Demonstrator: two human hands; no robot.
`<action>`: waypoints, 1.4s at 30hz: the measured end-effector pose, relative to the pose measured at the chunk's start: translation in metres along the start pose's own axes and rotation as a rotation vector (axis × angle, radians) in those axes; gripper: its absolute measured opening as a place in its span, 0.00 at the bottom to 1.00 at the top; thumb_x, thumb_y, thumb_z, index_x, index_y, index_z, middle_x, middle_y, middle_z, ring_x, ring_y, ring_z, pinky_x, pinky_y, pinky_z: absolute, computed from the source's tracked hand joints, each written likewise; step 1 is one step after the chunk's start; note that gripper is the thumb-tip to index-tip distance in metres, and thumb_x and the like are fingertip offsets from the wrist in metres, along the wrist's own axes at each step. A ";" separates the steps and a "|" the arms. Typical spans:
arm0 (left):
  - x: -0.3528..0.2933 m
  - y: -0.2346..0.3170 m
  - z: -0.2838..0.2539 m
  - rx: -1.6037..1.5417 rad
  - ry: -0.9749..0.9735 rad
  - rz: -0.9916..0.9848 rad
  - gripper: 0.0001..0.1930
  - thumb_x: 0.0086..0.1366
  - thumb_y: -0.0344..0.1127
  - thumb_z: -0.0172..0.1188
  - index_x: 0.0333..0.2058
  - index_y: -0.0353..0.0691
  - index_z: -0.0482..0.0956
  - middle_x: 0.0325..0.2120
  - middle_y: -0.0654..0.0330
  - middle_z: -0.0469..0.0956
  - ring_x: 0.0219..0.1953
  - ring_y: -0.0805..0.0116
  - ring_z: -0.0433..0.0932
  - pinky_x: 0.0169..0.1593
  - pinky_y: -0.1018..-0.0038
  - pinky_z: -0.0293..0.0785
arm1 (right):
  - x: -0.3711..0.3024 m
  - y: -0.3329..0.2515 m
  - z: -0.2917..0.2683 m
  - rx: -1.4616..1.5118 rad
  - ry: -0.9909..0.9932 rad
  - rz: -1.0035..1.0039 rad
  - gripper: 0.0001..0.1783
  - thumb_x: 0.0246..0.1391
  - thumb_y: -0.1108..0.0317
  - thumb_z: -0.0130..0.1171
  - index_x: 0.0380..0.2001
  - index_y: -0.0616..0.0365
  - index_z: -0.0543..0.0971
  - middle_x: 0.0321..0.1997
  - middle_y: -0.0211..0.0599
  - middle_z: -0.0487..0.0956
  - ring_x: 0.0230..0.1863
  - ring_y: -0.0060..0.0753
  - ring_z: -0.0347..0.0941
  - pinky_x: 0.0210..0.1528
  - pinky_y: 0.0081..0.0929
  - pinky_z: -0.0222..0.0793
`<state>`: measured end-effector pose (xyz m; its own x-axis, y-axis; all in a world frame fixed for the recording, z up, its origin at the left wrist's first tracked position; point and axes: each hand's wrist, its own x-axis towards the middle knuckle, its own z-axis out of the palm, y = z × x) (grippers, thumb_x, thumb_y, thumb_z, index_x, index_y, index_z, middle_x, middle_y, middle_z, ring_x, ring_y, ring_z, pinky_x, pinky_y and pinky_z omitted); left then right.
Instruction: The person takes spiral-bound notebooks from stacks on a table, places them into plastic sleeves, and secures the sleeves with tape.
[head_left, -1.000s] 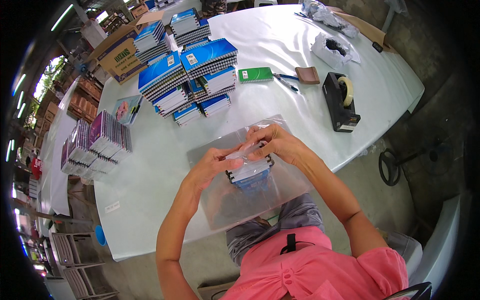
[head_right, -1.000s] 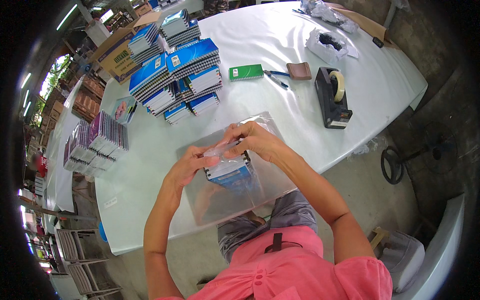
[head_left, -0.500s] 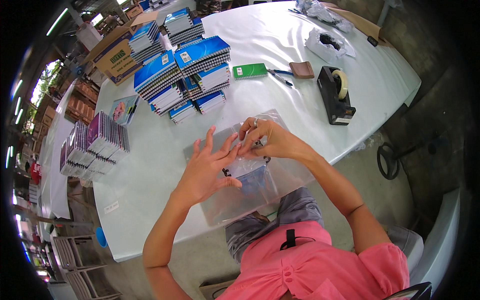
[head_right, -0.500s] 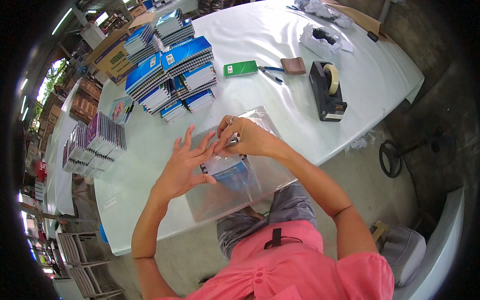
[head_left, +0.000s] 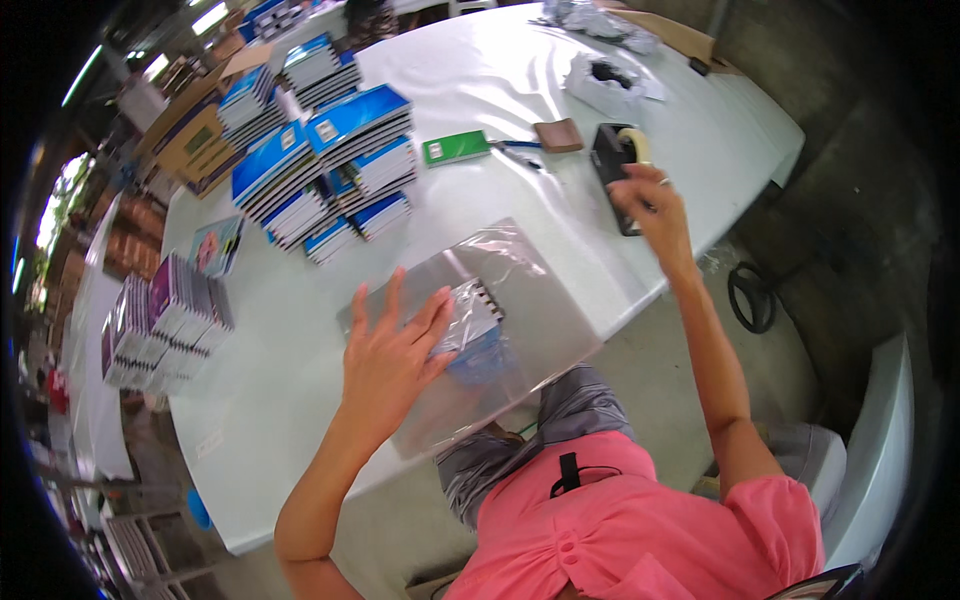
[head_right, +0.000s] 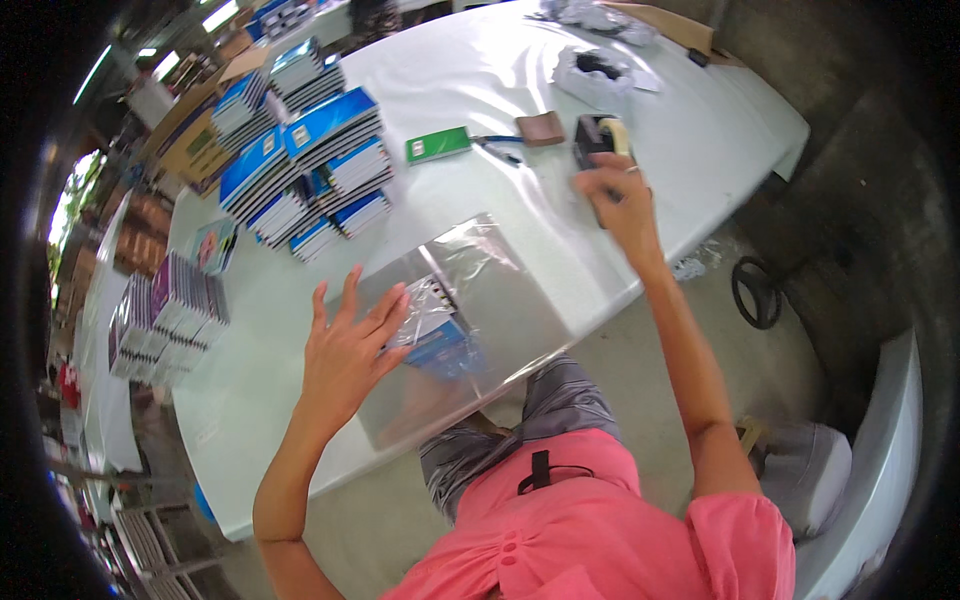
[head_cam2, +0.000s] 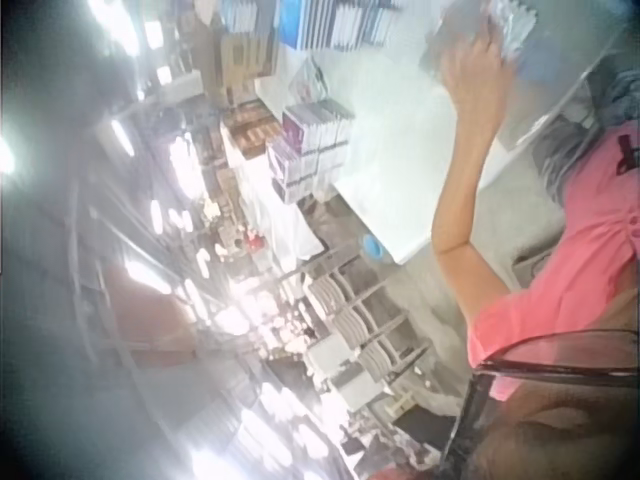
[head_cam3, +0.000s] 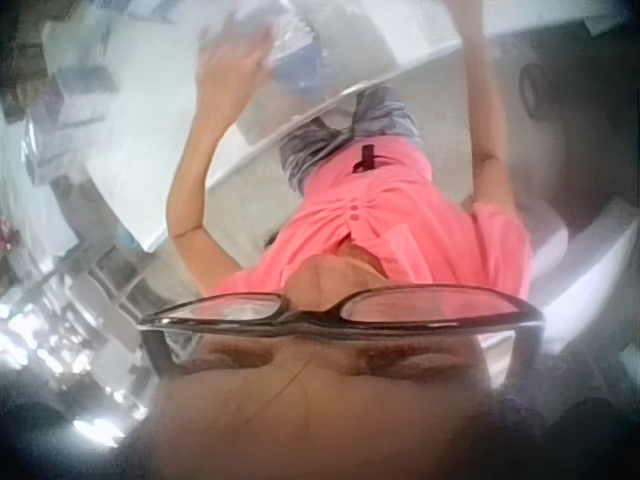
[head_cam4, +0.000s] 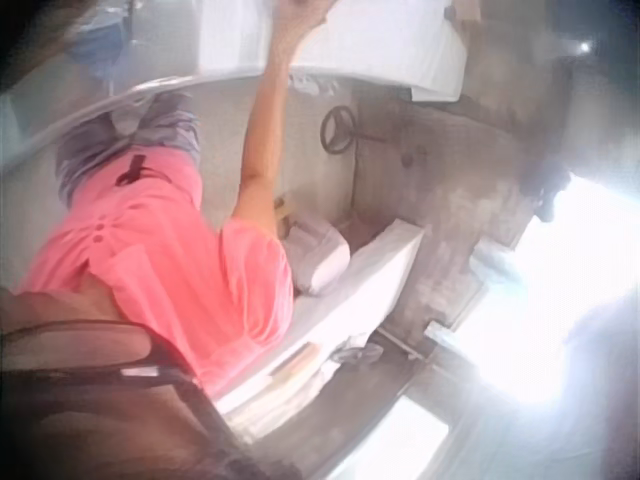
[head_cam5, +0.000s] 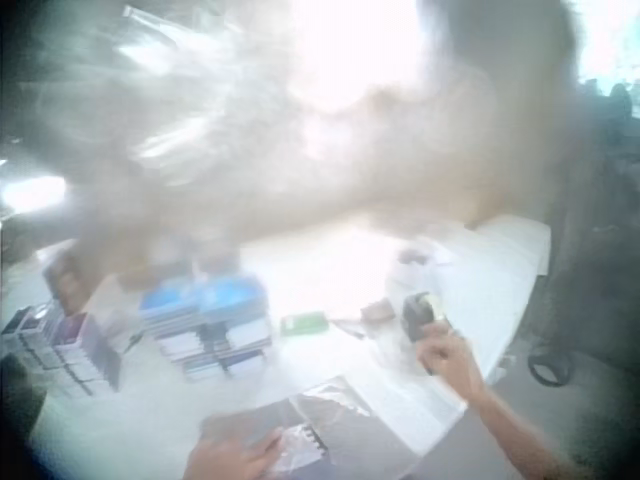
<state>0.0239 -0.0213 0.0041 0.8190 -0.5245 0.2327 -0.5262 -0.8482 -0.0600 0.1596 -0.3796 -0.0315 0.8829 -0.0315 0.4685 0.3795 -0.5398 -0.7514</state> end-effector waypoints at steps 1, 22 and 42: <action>0.001 0.002 -0.002 -0.005 -0.007 -0.013 0.30 0.56 0.46 0.64 0.58 0.48 0.72 0.61 0.74 0.67 0.67 0.53 0.55 0.67 0.44 0.44 | 0.015 0.034 -0.019 -0.151 0.107 0.087 0.12 0.51 0.63 0.65 0.37 0.59 0.84 0.55 0.43 0.74 0.54 0.35 0.69 0.54 0.33 0.65; -0.005 0.004 -0.002 -0.038 0.004 -0.066 0.30 0.56 0.41 0.64 0.59 0.50 0.71 0.61 0.72 0.68 0.68 0.53 0.54 0.68 0.45 0.43 | -0.036 0.107 -0.014 0.585 0.298 0.571 0.11 0.47 0.61 0.69 0.29 0.57 0.82 0.52 0.33 0.72 0.58 0.38 0.62 0.60 0.50 0.54; -0.012 0.000 0.006 -0.063 0.089 -0.075 0.28 0.57 0.44 0.63 0.58 0.50 0.72 0.62 0.74 0.66 0.66 0.52 0.58 0.66 0.45 0.46 | -0.131 -0.160 0.108 0.679 -0.475 0.857 0.15 0.56 0.60 0.64 0.24 0.62 0.79 0.15 0.18 0.63 0.15 0.11 0.50 0.17 0.20 0.41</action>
<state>0.0156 -0.0160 -0.0046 0.8343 -0.4488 0.3201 -0.4800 -0.8770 0.0215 0.0135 -0.1987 -0.0228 0.8800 0.2273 -0.4170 -0.4411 0.0657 -0.8951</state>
